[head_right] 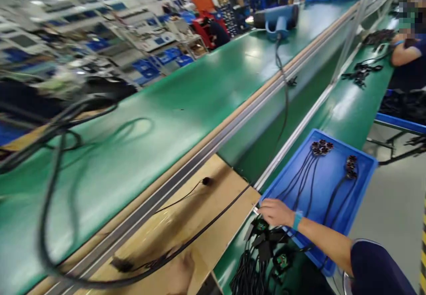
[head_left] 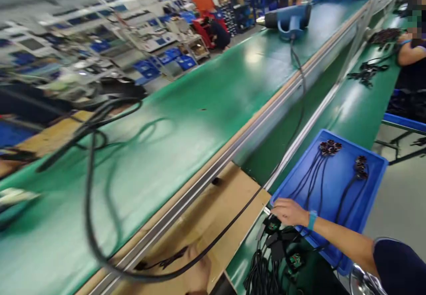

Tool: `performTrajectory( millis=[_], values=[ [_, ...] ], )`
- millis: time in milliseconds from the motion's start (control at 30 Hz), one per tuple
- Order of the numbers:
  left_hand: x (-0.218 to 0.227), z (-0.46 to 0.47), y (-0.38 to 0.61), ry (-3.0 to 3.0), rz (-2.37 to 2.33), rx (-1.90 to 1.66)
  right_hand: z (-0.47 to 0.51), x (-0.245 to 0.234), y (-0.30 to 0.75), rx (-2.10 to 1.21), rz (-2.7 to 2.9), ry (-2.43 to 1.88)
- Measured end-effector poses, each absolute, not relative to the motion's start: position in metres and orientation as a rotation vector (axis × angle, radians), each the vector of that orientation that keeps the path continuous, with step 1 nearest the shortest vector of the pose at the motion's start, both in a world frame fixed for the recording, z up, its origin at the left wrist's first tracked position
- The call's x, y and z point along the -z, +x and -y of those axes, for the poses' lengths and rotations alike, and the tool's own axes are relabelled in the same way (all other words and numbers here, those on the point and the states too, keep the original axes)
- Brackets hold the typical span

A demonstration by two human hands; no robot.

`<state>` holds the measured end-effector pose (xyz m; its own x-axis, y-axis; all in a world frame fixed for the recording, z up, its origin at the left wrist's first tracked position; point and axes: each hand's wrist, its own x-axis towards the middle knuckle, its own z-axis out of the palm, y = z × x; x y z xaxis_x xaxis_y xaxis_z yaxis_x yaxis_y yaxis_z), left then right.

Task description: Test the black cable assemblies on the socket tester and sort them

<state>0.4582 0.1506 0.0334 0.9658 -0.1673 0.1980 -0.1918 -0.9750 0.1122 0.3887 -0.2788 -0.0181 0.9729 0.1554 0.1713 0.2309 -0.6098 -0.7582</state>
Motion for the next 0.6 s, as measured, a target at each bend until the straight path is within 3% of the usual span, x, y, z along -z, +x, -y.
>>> performTrajectory(
  millis=[67, 133, 267, 400, 600],
  values=[
    [-0.002, -0.084, 0.424, 2.798, 0.456, -0.416, 0.365, 0.023, 0.359, 0.362, 0.133, -2.354],
    [0.016, -0.023, 0.378, 2.666, 0.669, -0.337, 0.457, 0.022, 0.33, 0.548, -0.364, -2.535],
    [0.023, 0.054, 0.289, 2.556, 0.915, -0.085, 0.592, 0.016, 0.306, 0.254, -1.399, -2.573],
    [0.026, 0.08, 0.245, 2.594, 1.019, 0.115, 0.63, 0.027, 0.32, -0.051, -1.589, -2.347],
    [0.033, 0.09, 0.239, 2.691, 0.776, 0.264, 0.635, 0.028, 0.334, 0.055, -1.642, -2.194]
  ],
)
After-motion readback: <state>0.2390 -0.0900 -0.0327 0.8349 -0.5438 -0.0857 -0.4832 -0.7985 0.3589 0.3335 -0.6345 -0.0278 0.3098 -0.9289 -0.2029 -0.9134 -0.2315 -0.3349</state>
